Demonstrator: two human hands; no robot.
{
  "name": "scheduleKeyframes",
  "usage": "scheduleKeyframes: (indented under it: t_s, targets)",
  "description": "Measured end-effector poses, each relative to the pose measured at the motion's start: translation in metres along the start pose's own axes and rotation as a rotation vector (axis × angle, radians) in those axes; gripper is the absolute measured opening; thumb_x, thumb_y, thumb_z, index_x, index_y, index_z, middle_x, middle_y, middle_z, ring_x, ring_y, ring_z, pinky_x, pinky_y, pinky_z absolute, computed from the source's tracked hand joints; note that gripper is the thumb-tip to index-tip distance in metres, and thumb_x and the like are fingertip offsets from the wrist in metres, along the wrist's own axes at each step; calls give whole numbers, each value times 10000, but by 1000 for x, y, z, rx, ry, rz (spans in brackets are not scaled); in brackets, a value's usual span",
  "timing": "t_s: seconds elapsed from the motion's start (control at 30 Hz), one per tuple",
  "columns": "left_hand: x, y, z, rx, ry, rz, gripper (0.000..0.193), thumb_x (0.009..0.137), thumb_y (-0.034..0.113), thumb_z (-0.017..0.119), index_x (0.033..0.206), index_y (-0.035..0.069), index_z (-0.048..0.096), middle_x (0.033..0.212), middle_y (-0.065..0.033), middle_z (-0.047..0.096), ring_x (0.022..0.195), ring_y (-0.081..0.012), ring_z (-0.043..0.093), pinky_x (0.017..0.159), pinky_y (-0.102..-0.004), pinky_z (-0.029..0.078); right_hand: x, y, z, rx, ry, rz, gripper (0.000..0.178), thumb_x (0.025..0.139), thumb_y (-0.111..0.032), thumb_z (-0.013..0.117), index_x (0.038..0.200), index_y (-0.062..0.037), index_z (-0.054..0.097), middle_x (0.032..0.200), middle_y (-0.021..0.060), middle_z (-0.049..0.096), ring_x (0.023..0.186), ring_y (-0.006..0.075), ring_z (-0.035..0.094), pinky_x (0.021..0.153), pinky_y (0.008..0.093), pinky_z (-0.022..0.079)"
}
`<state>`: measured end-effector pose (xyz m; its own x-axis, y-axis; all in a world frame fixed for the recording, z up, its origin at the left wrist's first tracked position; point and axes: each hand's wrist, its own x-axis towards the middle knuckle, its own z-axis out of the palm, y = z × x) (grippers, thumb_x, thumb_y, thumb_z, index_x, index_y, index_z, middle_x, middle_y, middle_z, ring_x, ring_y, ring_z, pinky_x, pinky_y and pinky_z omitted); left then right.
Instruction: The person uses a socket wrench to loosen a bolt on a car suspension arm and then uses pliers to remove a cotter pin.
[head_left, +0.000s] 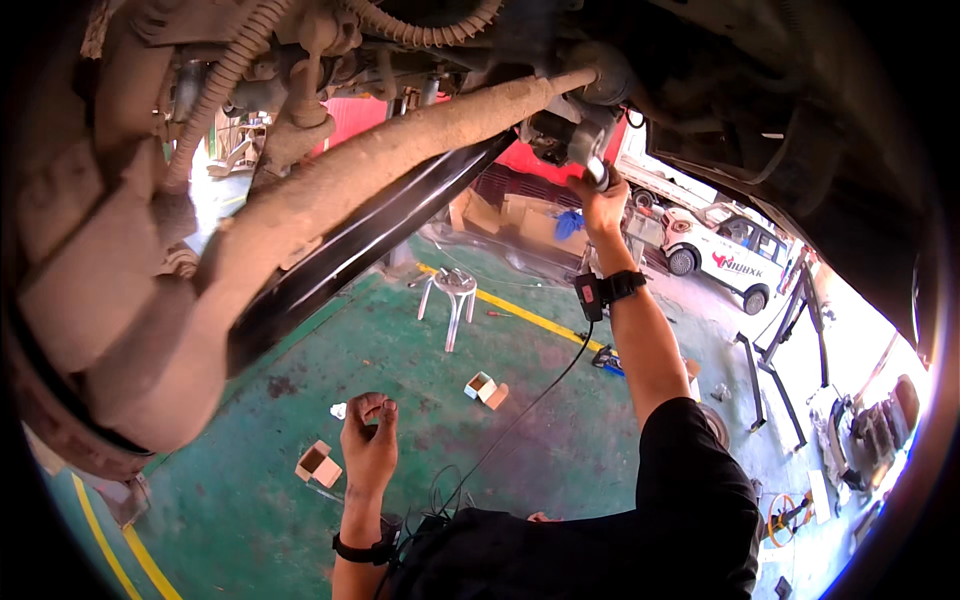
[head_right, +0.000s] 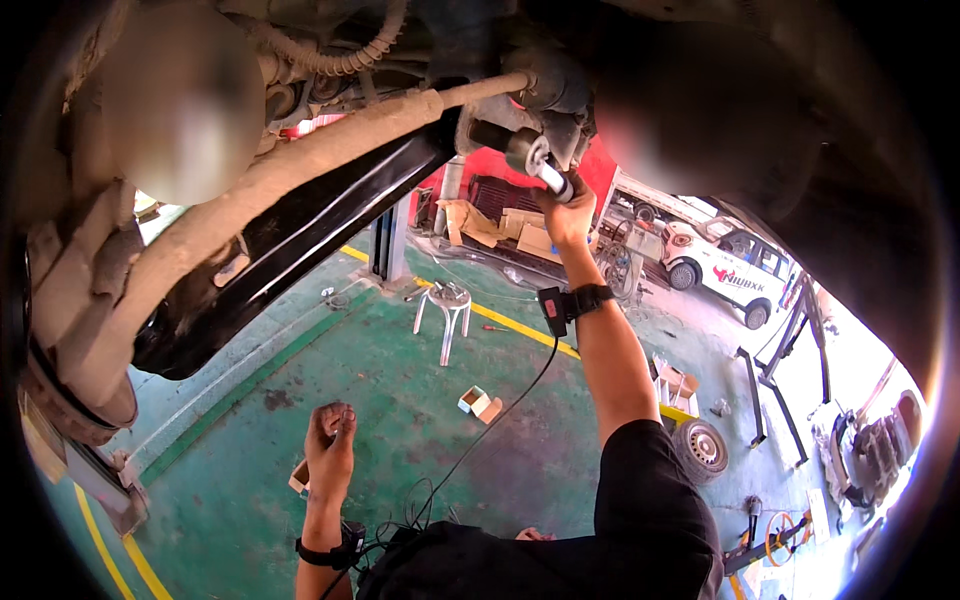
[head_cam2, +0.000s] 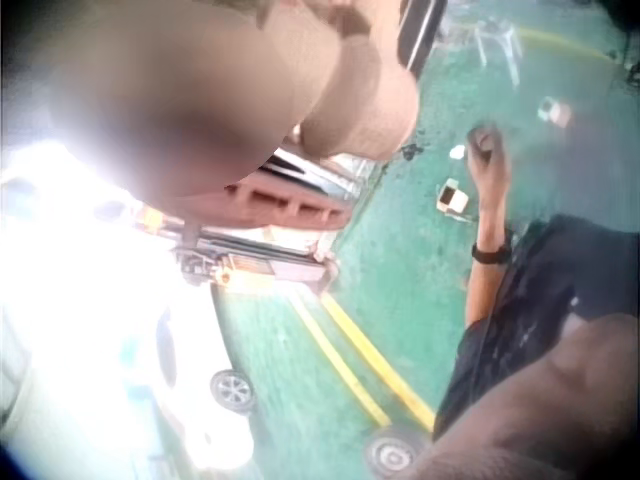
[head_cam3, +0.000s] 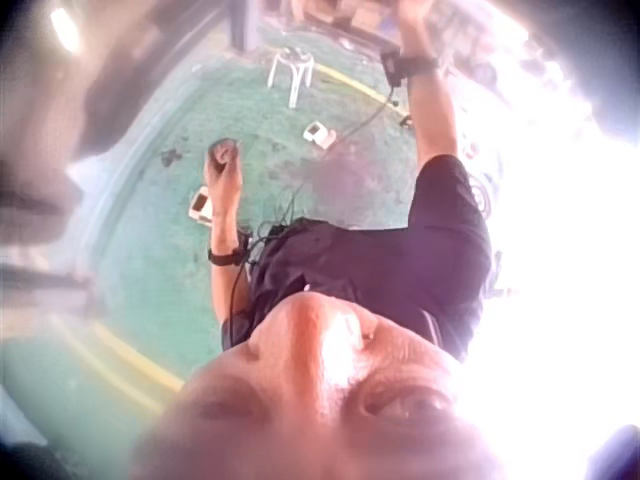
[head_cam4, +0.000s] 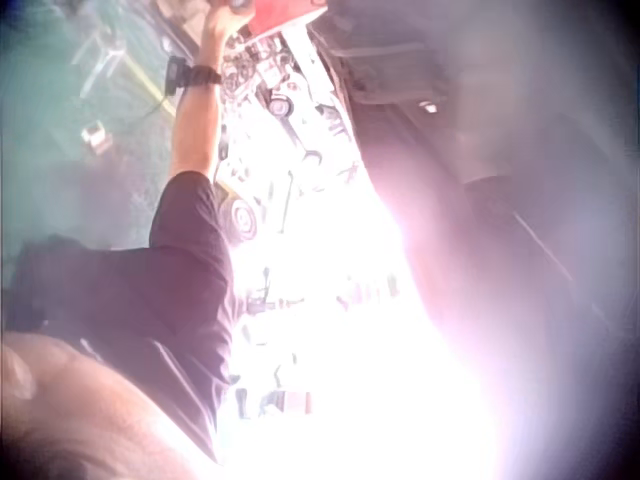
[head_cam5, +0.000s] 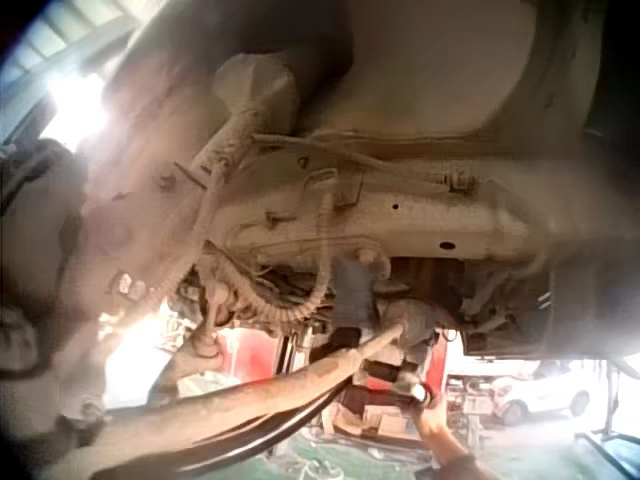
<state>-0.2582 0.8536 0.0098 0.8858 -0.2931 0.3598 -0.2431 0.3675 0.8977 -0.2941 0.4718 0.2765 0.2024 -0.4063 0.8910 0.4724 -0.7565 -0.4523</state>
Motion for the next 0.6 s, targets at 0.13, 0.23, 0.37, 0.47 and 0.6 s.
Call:
scheduleKeyframes:
  t_s: [0.13,0.23,0.37,0.47,0.6]
  targets:
    - [-16,3,-28,-22,0,-31,187,932,113,633,1063,13,543,972,-51,595,887,-127,557,768,-256,456,-34,31,-3,-96,-46,125,270,710,-110,795,711,-77,527,662,-50,480,611,77,410,573,255,354]
    - [-31,10,-41,-58,-47,-65,206,924,117,651,1069,15,546,986,-44,594,894,-126,557,776,-258,457,-76,29,-25,-46,-55,225,206,736,-81,746,699,-73,544,635,-26,526,576,97,454,539,268,371]
    - [-51,23,-50,-218,-136,-109,244,912,128,675,1088,15,550,1015,-50,599,913,-125,558,799,-259,460,-195,-23,-15,46,-151,495,177,706,-42,728,640,-63,565,577,8,549,493,111,480,462,277,383]
    - [-74,48,-52,-263,-310,-95,468,887,187,710,1261,21,483,1202,-98,573,1072,-181,556,887,-302,453,-304,-65,-22,-45,-255,635,78,750,-22,633,740,-59,565,653,27,573,573,122,540,485,276,426]
    - [-96,87,-60,-496,-436,-78,697,891,393,668,1381,-9,379,1313,-153,522,1204,-283,520,1003,-397,416,-403,-142,3,3,-494,606,244,705,-136,799,842,-19,634,709,-19,591,668,70,508,600,280,463]
